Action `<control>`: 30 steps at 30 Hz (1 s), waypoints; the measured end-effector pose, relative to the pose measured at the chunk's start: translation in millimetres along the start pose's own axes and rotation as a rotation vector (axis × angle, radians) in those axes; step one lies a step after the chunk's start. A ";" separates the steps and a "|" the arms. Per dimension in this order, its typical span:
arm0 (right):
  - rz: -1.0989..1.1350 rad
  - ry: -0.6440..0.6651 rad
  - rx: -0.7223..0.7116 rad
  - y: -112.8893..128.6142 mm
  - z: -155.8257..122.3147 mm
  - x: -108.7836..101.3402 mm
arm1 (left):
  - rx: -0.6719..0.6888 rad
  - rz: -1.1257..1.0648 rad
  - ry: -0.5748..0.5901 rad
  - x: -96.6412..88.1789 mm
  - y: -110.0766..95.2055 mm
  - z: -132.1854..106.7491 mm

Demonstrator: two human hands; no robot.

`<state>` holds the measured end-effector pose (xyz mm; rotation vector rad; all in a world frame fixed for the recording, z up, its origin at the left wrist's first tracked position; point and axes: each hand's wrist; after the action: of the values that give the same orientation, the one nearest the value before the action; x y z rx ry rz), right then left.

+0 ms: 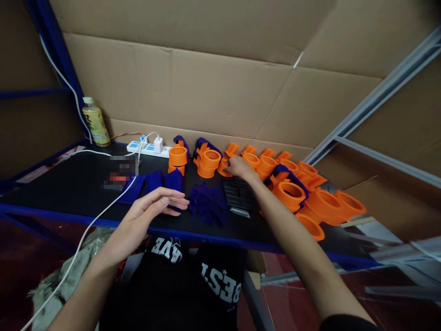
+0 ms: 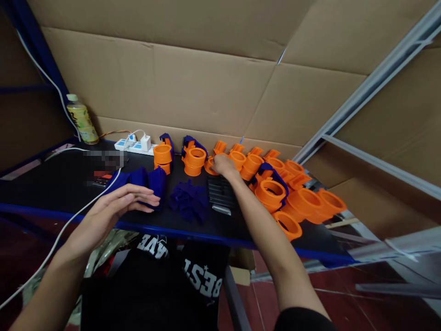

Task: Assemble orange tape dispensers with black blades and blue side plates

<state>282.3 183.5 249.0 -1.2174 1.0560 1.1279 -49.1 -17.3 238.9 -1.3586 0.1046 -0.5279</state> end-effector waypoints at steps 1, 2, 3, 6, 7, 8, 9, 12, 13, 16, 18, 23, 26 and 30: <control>-0.009 0.009 0.003 -0.6 0.5 -0.2 | 0.000 -0.001 0.004 0.2 -0.1 0.1; -0.016 0.013 0.008 -0.9 0.7 -1.0 | -0.002 -0.003 0.007 0.4 -0.2 0.3; -0.022 0.009 0.013 -1.2 0.4 -2.2 | -0.003 -0.005 0.009 0.5 -0.3 0.4; -0.027 -0.038 0.036 -2.4 -3.5 -9.4 | -0.006 -0.009 0.016 1.2 -0.6 0.7; -0.028 -0.060 0.048 -3.0 -5.9 -13.0 | -0.008 -0.009 0.018 1.7 -0.7 0.6; -0.030 -0.083 0.061 -3.8 -8.8 -17.1 | -0.011 -0.009 0.019 2.2 -0.7 0.6; -0.031 -0.108 0.074 -4.5 -12.5 -21.9 | -0.014 -0.009 0.019 2.7 -0.7 0.6; -0.035 -0.182 0.104 -5.6 -30.4 -39.3 | -0.015 0.000 0.019 4.5 -0.3 0.9; -0.034 -0.213 0.109 -4.9 -40.0 -45.7 | -0.014 0.004 0.018 5.1 0.0 1.2; 0.058 -0.359 0.063 3.6 -83.9 -63.3 | -0.007 -0.004 -0.010 8.7 3.1 2.9; 0.232 -0.424 -0.044 16.4 -124.9 -70.7 | 0.013 -0.041 -0.054 13.4 8.0 4.4; 0.688 -0.110 -0.509 61.8 -226.4 -68.4 | 0.060 -0.204 -0.162 35.2 24.8 5.2; 0.800 0.110 -0.675 72.0 -254.5 -58.9 | 0.034 -0.341 -0.173 46.9 29.6 4.7; 0.801 0.077 -0.540 43.0 -245.2 -35.4 | -0.037 -0.384 -0.172 46.2 29.6 5.8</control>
<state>233.8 -63.0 260.6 -1.2747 1.4037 2.0970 2.5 -28.0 222.7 -1.4623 -0.2942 -0.7288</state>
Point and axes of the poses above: each hand's wrist, its own z-axis towards the middle knuckle, its own x-axis out of the palm, y = z × x, and after that the axes turned 8 degrees about -z, right-handed
